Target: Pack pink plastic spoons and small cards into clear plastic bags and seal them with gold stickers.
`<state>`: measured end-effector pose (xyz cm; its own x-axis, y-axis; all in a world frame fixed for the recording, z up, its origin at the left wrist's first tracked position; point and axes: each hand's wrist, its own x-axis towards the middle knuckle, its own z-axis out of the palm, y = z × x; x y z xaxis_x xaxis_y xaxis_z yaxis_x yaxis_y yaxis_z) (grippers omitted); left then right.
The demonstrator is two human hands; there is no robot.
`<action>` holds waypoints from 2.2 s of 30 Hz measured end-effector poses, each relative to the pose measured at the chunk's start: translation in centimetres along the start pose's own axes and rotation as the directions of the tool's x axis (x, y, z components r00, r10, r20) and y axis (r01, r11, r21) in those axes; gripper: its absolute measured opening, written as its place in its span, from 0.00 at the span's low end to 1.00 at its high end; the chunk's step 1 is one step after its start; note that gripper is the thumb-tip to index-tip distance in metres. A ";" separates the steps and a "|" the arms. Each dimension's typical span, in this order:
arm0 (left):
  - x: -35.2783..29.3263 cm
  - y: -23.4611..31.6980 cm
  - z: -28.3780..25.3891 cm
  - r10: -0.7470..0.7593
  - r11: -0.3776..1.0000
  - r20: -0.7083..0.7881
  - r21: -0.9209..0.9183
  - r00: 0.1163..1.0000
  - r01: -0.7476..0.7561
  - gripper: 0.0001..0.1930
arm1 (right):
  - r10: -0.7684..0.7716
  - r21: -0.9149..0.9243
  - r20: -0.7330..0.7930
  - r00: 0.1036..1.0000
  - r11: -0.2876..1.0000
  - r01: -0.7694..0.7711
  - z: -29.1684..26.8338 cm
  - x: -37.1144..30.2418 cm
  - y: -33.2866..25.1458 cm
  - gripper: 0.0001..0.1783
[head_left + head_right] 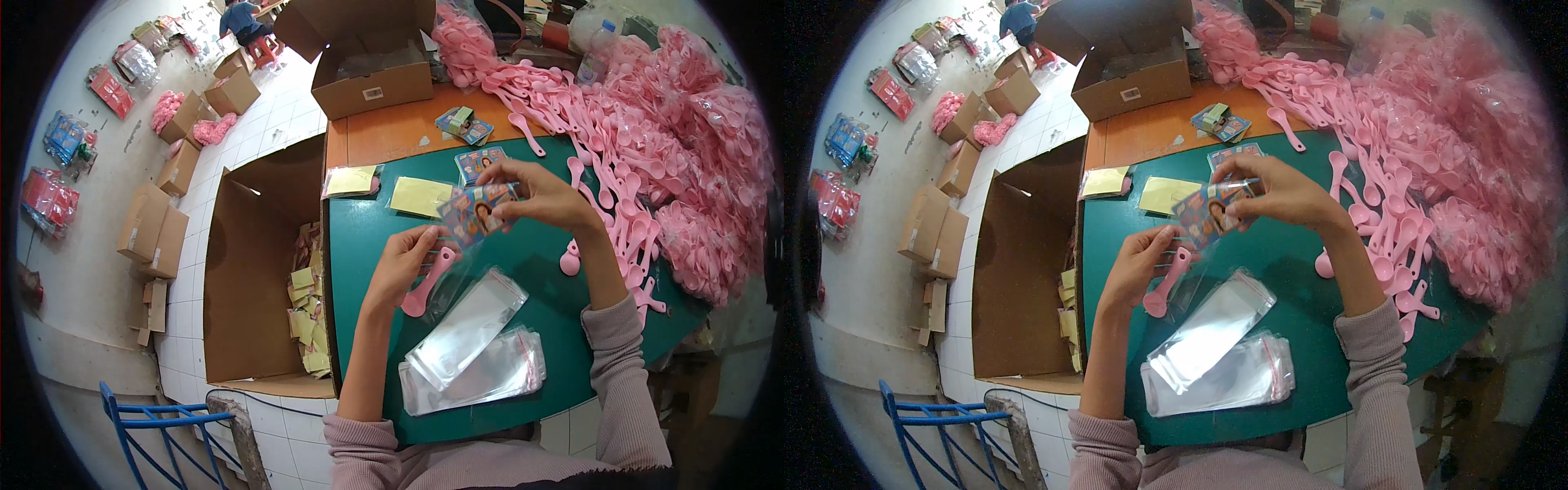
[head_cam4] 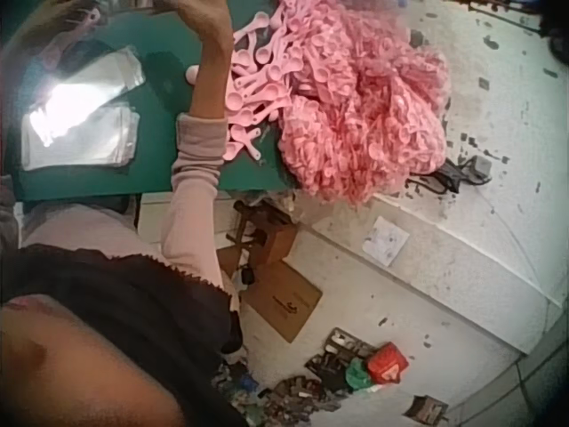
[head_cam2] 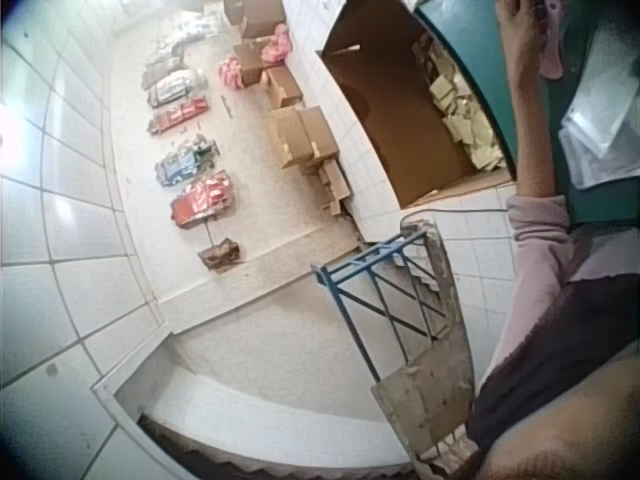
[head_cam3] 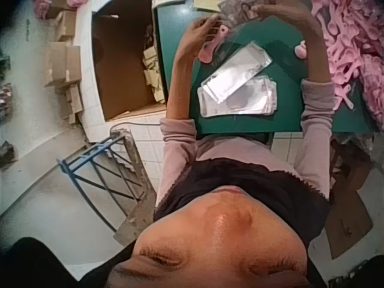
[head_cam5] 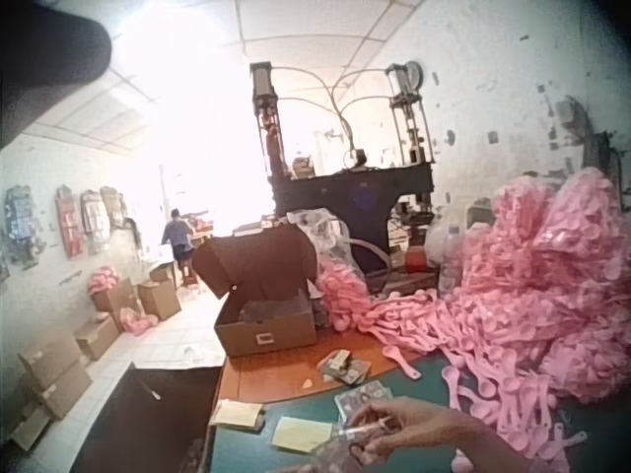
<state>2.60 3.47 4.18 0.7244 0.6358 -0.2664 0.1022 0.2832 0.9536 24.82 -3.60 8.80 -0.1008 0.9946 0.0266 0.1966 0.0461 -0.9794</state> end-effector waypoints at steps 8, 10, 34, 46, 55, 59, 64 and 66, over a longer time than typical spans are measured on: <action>0.5 -0.8 -0.1 -0.007 0.977 0.188 0.213 0.982 -0.034 0.15 | 0.200 -0.177 0.216 0.956 0.971 -0.163 0.1 -0.4 -0.2 0.21; 0.6 -0.8 0.1 0.043 0.969 0.223 0.230 0.974 -0.095 0.15 | -0.063 -0.379 0.312 0.948 0.907 0.185 0.7 0.1 1.3 0.22; -0.2 -0.1 -2.3 0.133 0.849 0.149 0.493 0.980 -0.191 0.21 | 0.040 -0.377 0.025 0.999 0.926 -0.028 1.8 1.3 2.8 0.12; 0.8 -1.2 -1.9 0.236 0.906 0.024 0.356 0.971 -0.229 0.25 | -0.080 -0.543 -0.224 0.971 0.838 -0.056 1.1 0.9 1.7 0.14; 0.8 -2.7 -0.2 -0.056 0.996 0.070 -0.063 0.996 0.060 0.30 | -0.147 -0.661 0.197 0.969 0.710 0.242 3.5 1.6 4.5 0.21; 0.7 -1.9 -0.2 -0.101 0.993 0.082 -0.049 0.991 0.106 0.31 | -0.023 -0.926 -0.032 0.999 0.376 -0.022 4.8 0.9 5.9 0.23; 0.5 -2.6 -0.9 -0.088 0.986 0.117 0.150 0.989 0.070 0.31 | -0.051 -0.837 0.022 0.998 0.544 0.046 4.8 2.0 5.0 0.21; 0.7 -3.7 -0.7 -0.068 0.990 0.061 -0.120 0.996 0.075 0.31 | 0.012 -0.650 0.151 0.988 0.755 0.090 5.6 2.5 4.9 0.21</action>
<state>2.25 3.38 0.37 0.7558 0.5704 -0.3216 0.0733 0.4144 0.9071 20.06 -1.39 2.96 -0.2443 0.9696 -0.0156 0.7731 0.1851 -0.6066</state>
